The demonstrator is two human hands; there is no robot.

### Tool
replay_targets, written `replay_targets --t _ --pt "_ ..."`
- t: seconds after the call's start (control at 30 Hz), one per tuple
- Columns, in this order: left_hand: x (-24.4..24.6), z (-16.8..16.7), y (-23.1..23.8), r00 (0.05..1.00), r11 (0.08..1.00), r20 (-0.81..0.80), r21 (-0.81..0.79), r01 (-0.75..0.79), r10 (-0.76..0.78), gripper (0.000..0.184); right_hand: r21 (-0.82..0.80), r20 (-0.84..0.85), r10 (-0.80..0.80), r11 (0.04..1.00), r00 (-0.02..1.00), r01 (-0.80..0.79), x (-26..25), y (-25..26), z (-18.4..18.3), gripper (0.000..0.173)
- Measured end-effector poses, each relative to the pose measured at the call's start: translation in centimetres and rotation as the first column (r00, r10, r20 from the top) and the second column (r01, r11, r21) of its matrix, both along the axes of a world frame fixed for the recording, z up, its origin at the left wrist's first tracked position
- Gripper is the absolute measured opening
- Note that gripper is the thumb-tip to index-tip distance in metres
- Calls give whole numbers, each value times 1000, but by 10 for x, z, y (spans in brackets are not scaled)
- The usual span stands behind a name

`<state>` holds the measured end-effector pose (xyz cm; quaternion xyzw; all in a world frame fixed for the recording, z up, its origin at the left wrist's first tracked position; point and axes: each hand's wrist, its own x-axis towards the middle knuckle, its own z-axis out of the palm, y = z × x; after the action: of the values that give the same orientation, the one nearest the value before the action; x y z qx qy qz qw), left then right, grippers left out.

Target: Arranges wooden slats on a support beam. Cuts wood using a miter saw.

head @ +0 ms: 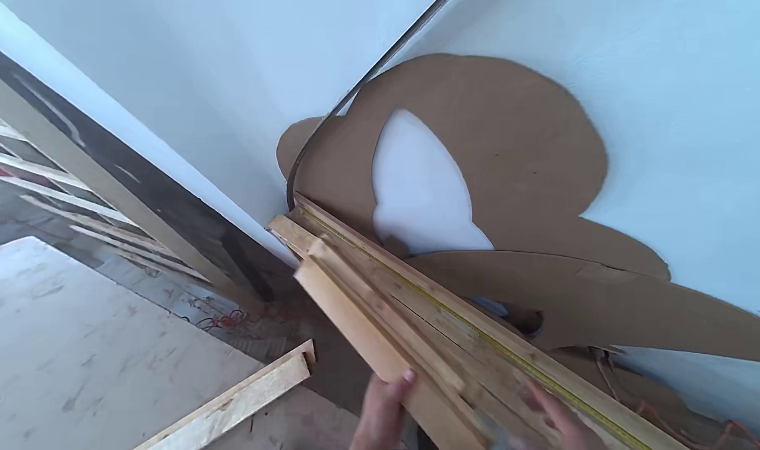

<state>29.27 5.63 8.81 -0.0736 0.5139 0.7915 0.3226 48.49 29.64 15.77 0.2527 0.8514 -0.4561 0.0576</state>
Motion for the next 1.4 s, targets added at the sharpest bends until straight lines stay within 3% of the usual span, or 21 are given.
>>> replay_targets --t 0.1,0.17,0.23,0.37,0.5,0.6,0.7,0.8,0.97,1.13,1.23,1.4 --pt "78 8 38 995 992 30 87 92 -95 65 46 240 159 983 958 -175 -27 -16 17 125" --pt "119 2 57 989 976 7 161 146 -149 68 61 320 142 984 937 -170 -9 -9 13 132" --pt "151 -11 73 961 949 -70 154 274 -266 74 96 303 84 988 949 -118 35 7 5 125" --pt "213 -25 125 793 811 -177 -66 581 -582 70 396 221 -40 917 975 -52 152 50 -6 109" --pt "267 -47 150 876 829 -46 -350 436 -480 90 591 249 -51 799 967 -110 265 120 -30 94" --pt "270 -64 133 799 682 -142 -619 389 -585 87 560 393 -55 806 918 -192 332 170 -64 85" --pt "260 -79 139 589 467 -223 -831 302 -777 90 520 480 -70 826 874 -219 378 203 -109 83" --pt "246 -82 166 421 307 -201 -931 200 -885 103 569 454 -102 798 885 -200 386 203 -127 84" --pt "216 -90 209 303 284 -205 -927 246 -931 116 697 305 -198 713 932 -77 379 176 -134 108" --pt "209 -96 236 312 273 -164 -897 347 -936 129 785 171 -197 620 965 -13 362 148 -151 108" --pt "210 -99 239 319 262 -143 -892 369 -937 119 792 167 -228 611 959 8 356 148 -152 104" --pt "214 -98 236 167 176 -117 -899 402 -979 97 780 226 -261 626 938 -14 362 165 -146 109"
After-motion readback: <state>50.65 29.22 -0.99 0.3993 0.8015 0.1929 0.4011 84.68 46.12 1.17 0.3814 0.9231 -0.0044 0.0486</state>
